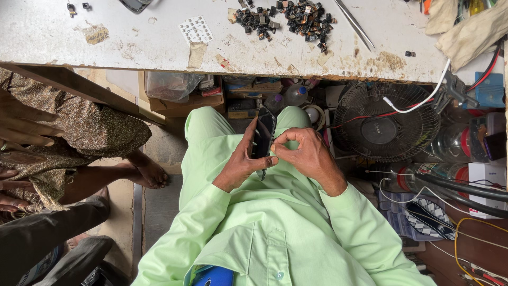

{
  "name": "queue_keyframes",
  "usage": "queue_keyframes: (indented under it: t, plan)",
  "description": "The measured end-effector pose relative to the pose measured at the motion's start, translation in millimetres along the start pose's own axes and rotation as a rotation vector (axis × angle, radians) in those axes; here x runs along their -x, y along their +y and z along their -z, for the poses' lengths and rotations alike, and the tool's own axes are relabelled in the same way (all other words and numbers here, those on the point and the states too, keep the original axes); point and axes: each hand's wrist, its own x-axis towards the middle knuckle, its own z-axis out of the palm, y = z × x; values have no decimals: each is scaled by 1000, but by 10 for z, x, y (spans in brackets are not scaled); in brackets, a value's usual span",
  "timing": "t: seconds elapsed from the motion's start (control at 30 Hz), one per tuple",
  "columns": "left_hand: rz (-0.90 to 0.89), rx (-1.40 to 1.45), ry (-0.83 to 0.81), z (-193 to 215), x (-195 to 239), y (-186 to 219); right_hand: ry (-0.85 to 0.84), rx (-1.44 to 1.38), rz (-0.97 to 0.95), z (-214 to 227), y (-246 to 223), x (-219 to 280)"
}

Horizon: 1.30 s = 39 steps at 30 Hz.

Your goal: The person disassembles a smartphone, removes the battery, and uses tweezers to handle small electronic components on a cluttered workbench. They then reassemble the phone and test the screen functionality.

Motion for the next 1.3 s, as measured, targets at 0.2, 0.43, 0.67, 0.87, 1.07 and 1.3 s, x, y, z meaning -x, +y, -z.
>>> queue_keyframes:
  t: [0.2,0.43,0.67,0.87,1.07,1.3]
  plan:
    - [7,26,-5,2,-3,0,2,7,2,-3,13,-9]
    - [18,7,8,6,-1,-19,4,-1,-4,-6,9,-9]
    - [-12,56,-11,21,-29,-82,0,22,60,43,-46,26]
    - [45,219,-66,26,70,50,-53,-65,137,66,-11,181]
    - [-204,-20,-64,72,422,789,-51,-397,150,18,265,202]
    - [-472,-528,396,607,793,1884,-33,-478,-209,-218,844,200]
